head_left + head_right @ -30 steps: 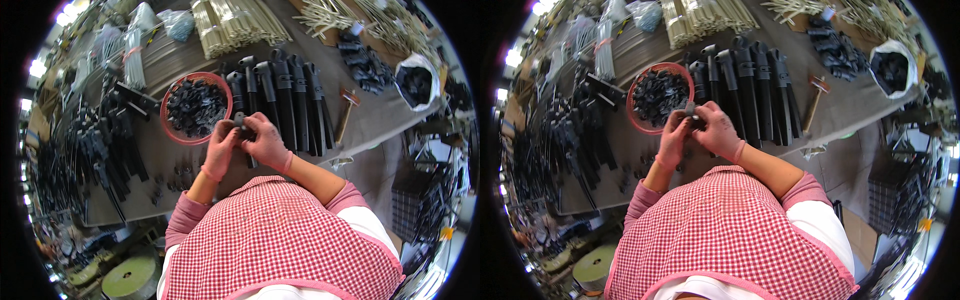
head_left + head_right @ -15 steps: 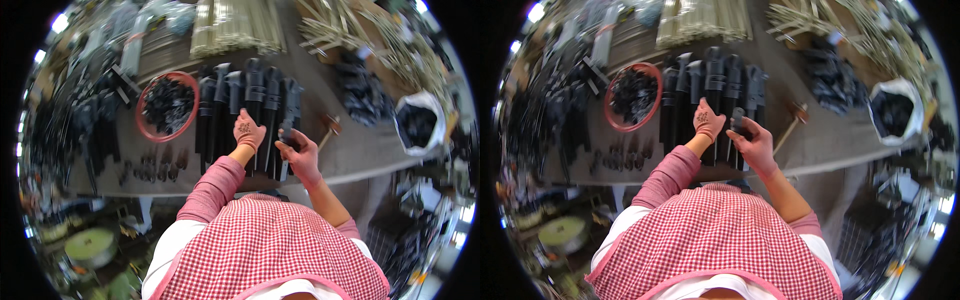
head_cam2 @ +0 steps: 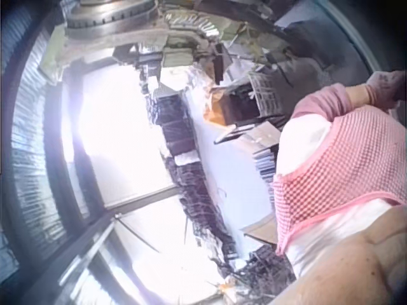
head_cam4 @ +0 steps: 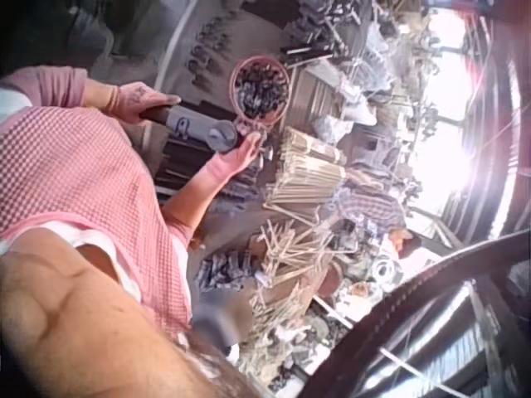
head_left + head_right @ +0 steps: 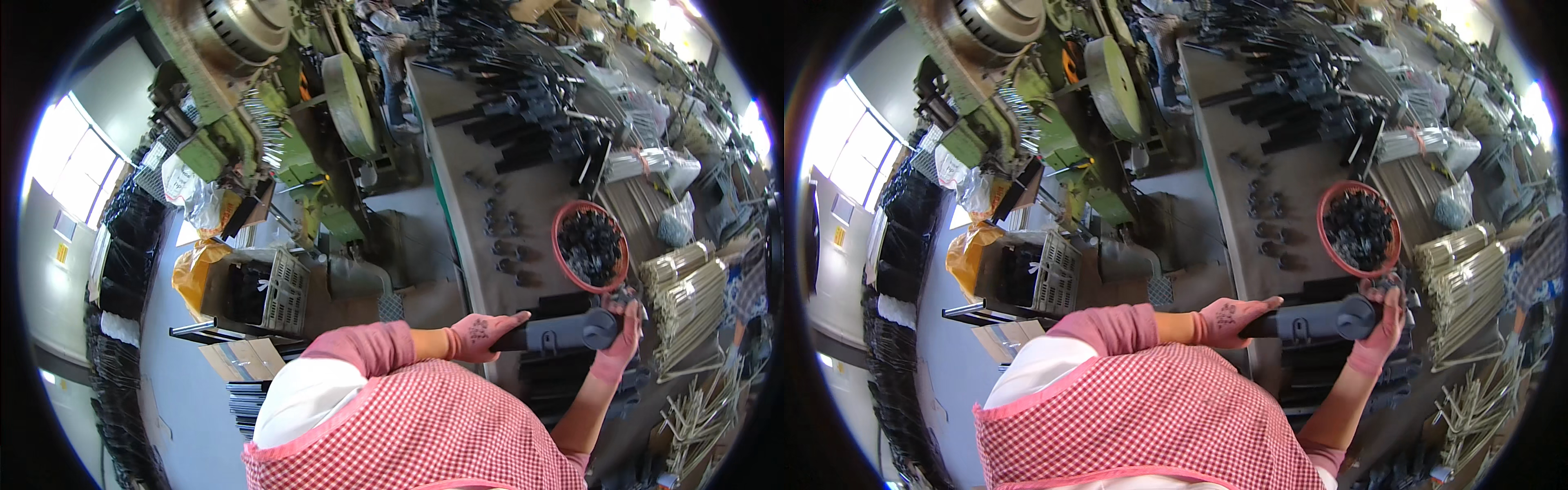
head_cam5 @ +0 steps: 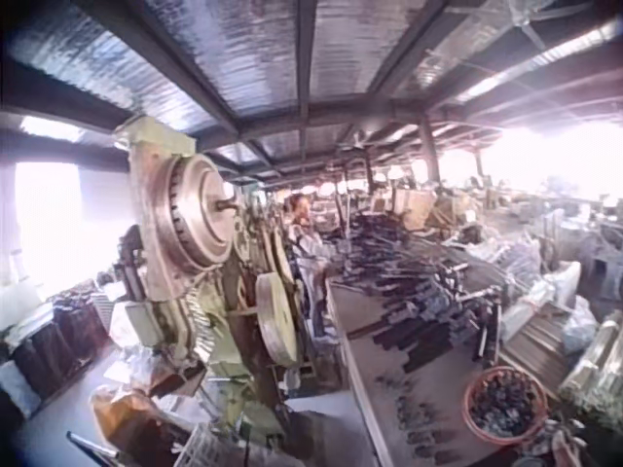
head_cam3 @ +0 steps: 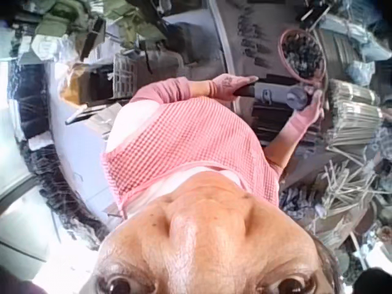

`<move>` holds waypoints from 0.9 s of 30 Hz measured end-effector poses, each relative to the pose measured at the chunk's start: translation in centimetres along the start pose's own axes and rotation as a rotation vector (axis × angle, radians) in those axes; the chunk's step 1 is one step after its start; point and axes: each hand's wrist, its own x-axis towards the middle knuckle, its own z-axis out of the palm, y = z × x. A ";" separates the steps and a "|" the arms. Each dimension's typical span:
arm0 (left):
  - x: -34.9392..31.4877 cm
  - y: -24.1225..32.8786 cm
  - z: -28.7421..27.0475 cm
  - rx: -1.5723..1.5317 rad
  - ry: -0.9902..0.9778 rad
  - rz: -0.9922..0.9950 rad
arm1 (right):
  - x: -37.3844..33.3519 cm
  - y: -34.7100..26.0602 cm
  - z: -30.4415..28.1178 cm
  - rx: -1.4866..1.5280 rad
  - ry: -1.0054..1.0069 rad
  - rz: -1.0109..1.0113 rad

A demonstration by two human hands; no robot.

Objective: The person assembles black plastic handles by inserting small metal pieces into them and placing the finished units on a table. The person also writes on a paper note and handles various small parts from a basket.

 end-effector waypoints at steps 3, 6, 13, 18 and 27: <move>-3.8 -0.4 -4.5 -0.010 0.107 -0.171 | 1.7 5.3 7.9 -0.047 -0.163 0.105; -8.4 -2.6 -9.5 0.046 0.222 -0.233 | 2.1 11.4 15.0 -0.121 0.062 0.047; -19.3 -9.4 -19.0 0.119 0.630 -0.547 | -7.0 22.8 25.7 0.123 0.206 0.809; -25.7 -13.3 -23.0 0.231 0.599 -0.515 | -11.9 30.4 33.2 0.036 -0.015 1.216; -29.4 -16.3 -25.2 0.033 0.646 -0.588 | -11.0 36.7 38.4 -0.478 -0.332 0.840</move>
